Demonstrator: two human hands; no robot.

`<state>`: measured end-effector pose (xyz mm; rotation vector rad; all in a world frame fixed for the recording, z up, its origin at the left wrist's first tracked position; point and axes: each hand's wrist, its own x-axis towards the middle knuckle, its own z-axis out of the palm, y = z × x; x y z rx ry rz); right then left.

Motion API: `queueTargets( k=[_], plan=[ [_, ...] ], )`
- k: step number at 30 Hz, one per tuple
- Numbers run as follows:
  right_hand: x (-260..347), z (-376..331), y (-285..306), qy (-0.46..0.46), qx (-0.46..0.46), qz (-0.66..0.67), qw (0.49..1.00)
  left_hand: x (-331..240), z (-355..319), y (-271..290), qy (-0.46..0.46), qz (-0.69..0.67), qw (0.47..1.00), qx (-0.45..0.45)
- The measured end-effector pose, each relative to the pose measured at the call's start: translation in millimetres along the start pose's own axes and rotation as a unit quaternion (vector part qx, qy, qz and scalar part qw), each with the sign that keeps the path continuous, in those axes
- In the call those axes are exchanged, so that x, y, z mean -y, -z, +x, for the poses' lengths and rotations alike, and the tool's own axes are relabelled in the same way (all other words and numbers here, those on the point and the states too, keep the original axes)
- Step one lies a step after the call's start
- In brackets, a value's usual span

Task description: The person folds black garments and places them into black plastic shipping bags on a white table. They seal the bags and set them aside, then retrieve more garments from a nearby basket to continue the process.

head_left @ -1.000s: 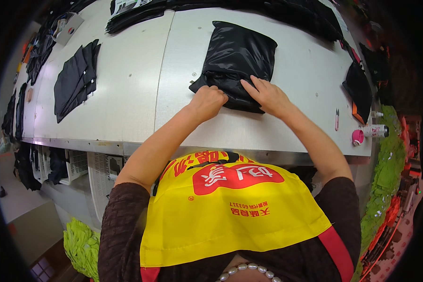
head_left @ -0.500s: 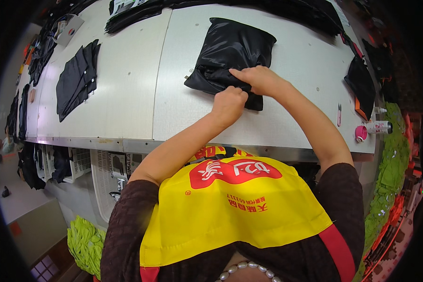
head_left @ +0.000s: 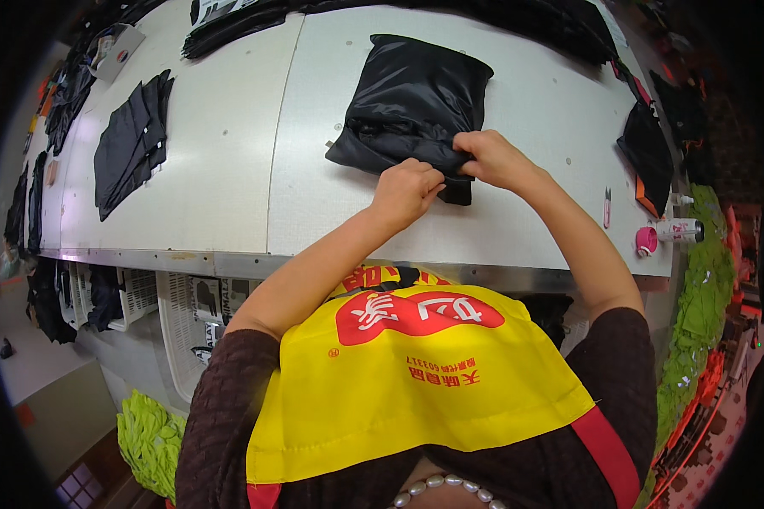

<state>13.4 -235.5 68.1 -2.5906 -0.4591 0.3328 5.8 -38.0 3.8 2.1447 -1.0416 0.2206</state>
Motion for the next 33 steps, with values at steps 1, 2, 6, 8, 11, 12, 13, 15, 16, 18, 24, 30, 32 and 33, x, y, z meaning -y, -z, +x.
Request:
queueTargets(
  k=[1,2,6,8,11,12,13,15,16,18,24,30,32,33],
  plan=[
    [-3.7,6.6,-7.3,0.013,-0.002,-0.027,1.0,0.0,2.6,-0.5,-0.009,-0.003,1.0,-0.006],
    [-10.5,14.3,-17.8,0.026,-0.003,-0.054,0.998,-0.7,4.0,-1.4,-0.018,-0.006,1.0,-0.012],
    [4.8,37.3,-40.4,0.011,0.042,-0.161,0.986,-3.9,6.3,-1.2,-0.039,-0.029,0.999,-0.016],
    [4.2,40.1,-34.4,0.0,0.051,-0.165,0.985,-7.3,12.7,9.0,-0.059,-0.005,0.998,-0.007],
    [-11.3,36.1,-20.0,0.038,0.108,-0.04,0.993,-0.2,17.5,21.9,0.023,0.044,0.996,0.075],
    [-19.6,33.6,-15.7,0.062,0.134,0.025,0.989,3.2,17.8,25.6,0.056,0.055,0.992,0.099],
    [-13.4,27.8,-5.9,0.004,0.165,0.039,0.985,9.9,14.4,27.1,0.085,0.024,0.989,0.116],
    [1.4,20.1,1.3,-0.019,0.141,0.004,0.99,21.1,15.3,29.6,0.157,-0.065,0.969,0.177],
    [6.5,15.4,0.6,-0.032,0.129,-0.014,0.991,26.8,16.9,29.8,0.191,-0.11,0.953,0.207],
    [19.0,19.2,-9.9,-0.04,0.11,-0.089,0.989,40.8,16.4,19.9,0.24,-0.148,0.928,0.244],
    [28.9,38.6,-24.5,-0.077,0.116,-0.304,0.942,16.3,21.0,27.4,0.158,0.07,0.943,0.286],
    [35.4,28.9,-44.5,-0.074,0.094,-0.368,0.922,36.9,9.2,90.6,0.066,0.194,0.947,0.248],
    [41.0,25.6,-43.7,-0.095,0.02,-0.336,0.937,46.7,5.9,98.5,0.007,0.178,0.962,0.206],
    [38.7,17.4,-40.7,-0.113,-0.059,-0.303,0.944,48.9,1.7,95.5,-0.033,0.175,0.967,0.182]
  ],
)
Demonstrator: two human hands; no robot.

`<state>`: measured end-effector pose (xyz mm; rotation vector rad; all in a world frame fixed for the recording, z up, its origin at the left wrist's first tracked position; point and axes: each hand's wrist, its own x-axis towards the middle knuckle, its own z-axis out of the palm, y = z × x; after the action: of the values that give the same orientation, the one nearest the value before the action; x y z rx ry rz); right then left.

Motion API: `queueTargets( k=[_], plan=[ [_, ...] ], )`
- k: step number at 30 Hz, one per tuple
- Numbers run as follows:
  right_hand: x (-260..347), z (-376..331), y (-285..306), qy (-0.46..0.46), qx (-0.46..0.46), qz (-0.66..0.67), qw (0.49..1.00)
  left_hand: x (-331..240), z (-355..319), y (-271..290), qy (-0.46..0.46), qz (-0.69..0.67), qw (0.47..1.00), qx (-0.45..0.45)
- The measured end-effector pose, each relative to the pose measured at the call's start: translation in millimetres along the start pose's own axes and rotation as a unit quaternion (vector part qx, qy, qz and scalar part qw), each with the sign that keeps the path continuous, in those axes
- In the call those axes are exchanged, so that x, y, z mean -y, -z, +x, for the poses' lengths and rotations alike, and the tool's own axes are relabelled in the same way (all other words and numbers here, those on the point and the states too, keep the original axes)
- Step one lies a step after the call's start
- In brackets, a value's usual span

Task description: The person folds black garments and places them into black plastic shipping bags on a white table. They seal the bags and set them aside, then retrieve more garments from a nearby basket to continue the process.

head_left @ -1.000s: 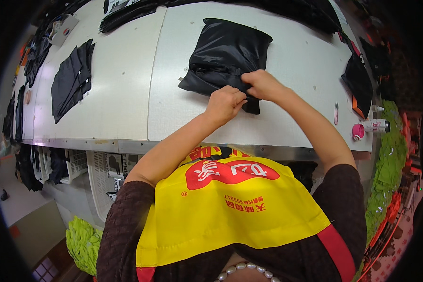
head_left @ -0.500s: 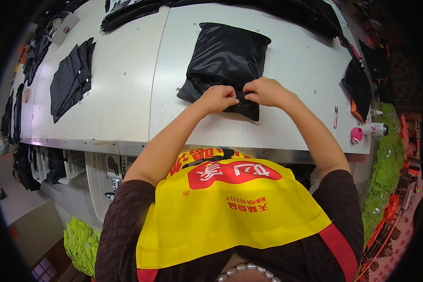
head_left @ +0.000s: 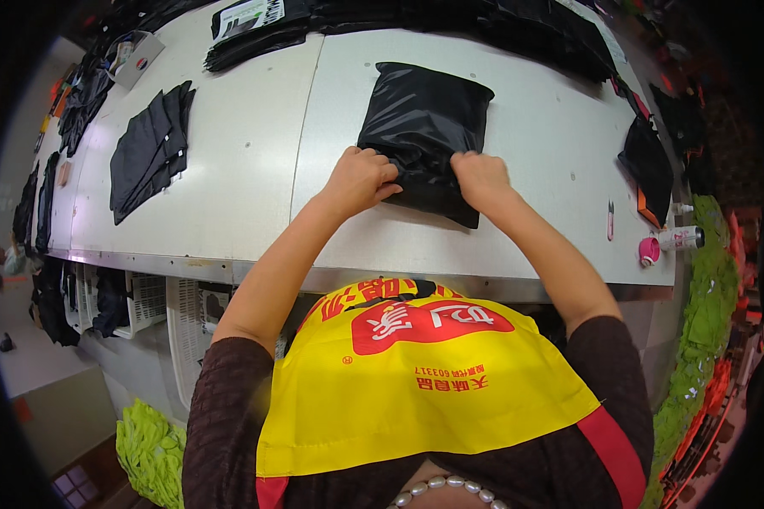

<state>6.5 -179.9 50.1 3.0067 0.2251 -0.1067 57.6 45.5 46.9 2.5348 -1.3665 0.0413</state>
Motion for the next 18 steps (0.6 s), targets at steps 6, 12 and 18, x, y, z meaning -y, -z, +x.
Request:
queueTargets(
  k=[6,12,18],
  plan=[
    [-6.9,-15.5,-24.0,0.139,-0.104,0.194,0.965,5.7,4.6,-28.5,-0.141,-0.073,0.973,-0.17],
    [19.1,-4.5,-39.8,0.118,-0.148,-0.041,0.981,9.3,20.0,-52.0,-0.038,-0.128,0.991,-0.028],
    [21.3,15.4,-23.0,0.084,-0.257,0.031,0.962,7.3,22.0,-46.1,0.004,-0.182,0.983,-0.04]
  ],
)
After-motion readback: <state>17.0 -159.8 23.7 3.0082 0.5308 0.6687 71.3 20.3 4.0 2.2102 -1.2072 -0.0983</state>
